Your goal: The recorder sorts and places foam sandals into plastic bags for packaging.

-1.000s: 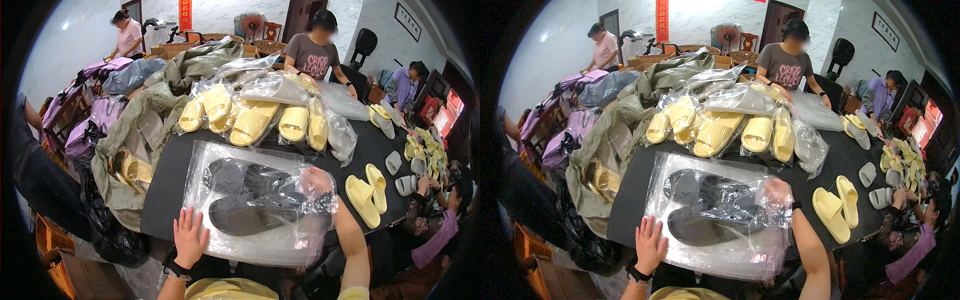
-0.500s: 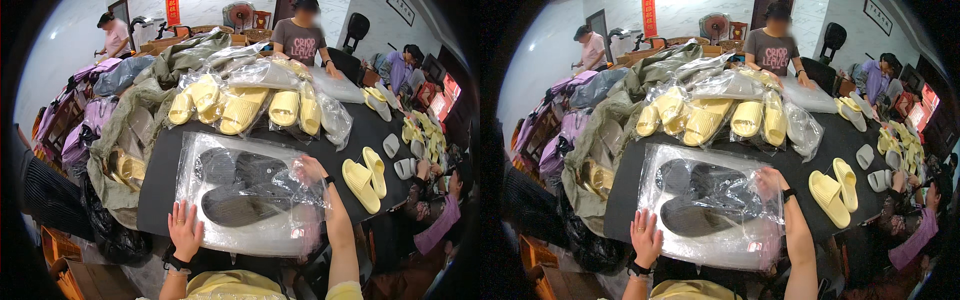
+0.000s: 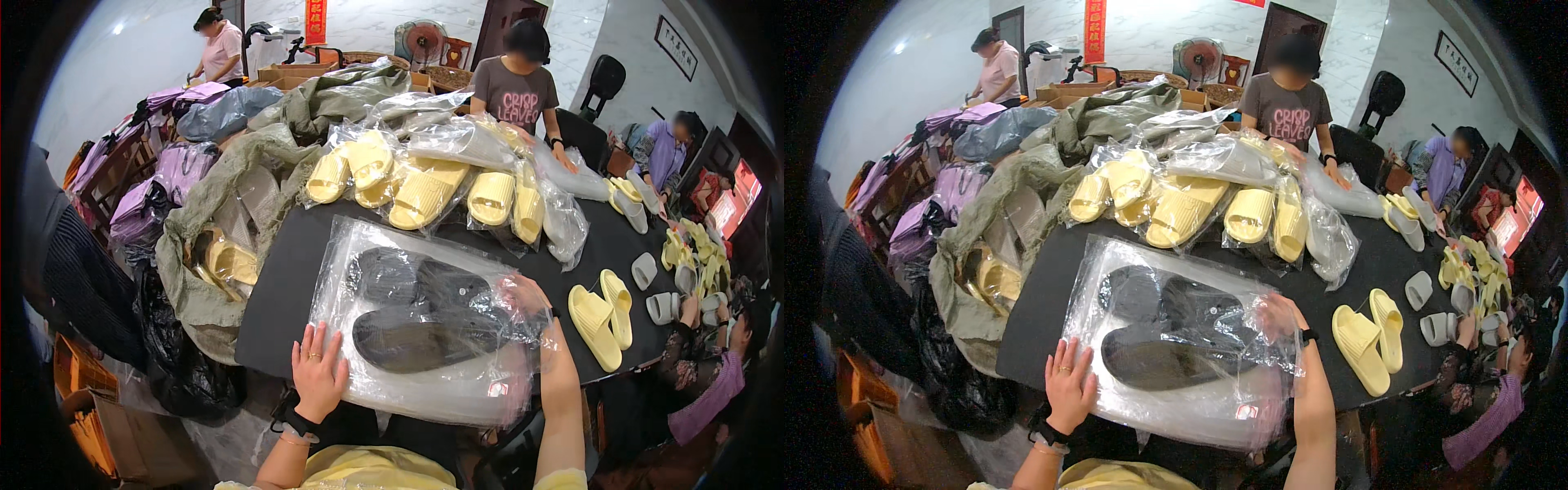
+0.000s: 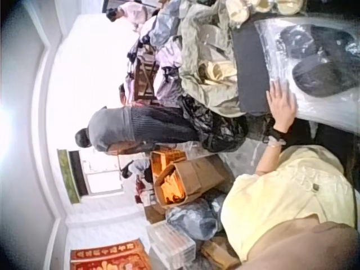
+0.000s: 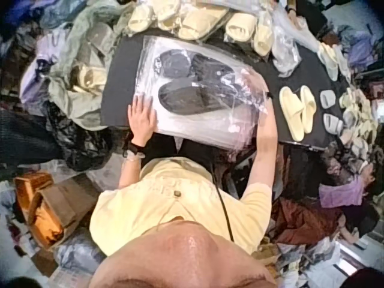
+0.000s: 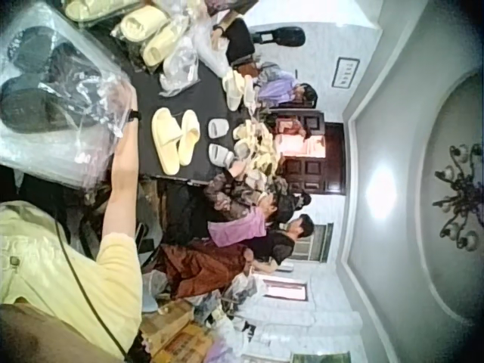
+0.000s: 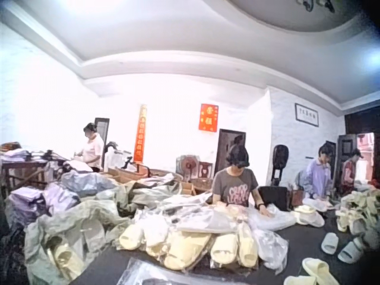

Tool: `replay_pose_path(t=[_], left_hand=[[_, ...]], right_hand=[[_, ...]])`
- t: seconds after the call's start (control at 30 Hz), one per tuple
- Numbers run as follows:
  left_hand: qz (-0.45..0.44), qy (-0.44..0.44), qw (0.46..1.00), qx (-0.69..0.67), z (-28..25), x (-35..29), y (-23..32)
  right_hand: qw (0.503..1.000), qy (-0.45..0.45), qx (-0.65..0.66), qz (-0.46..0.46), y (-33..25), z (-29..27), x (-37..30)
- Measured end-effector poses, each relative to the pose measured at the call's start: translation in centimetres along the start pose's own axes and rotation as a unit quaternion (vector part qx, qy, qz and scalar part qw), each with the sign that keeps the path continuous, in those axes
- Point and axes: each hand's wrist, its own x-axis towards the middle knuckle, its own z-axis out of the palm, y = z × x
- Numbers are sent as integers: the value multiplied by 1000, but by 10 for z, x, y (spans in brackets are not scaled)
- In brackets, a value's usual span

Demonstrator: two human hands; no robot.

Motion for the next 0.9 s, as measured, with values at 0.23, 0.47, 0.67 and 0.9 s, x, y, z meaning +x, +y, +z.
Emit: replay_pose_path(t=[0.23, 0.47, 0.67, 0.9], left_hand=[[2, 9, 1000, 8, 3, 4, 4], [-3, 9, 1000, 8, 5, 1, 3], [-2, 9, 1000, 9, 4, 3, 3], [-1, 13, 1000, 5, 2, 2, 2]], right_hand=[[1000, -14, -19, -3, -1, -7, 3], [991, -59, 113, 29, 5, -13, 5], [967, -81, 226, 91, 5, -12, 10], [998, -19, 61, 25, -5, 3, 7]])
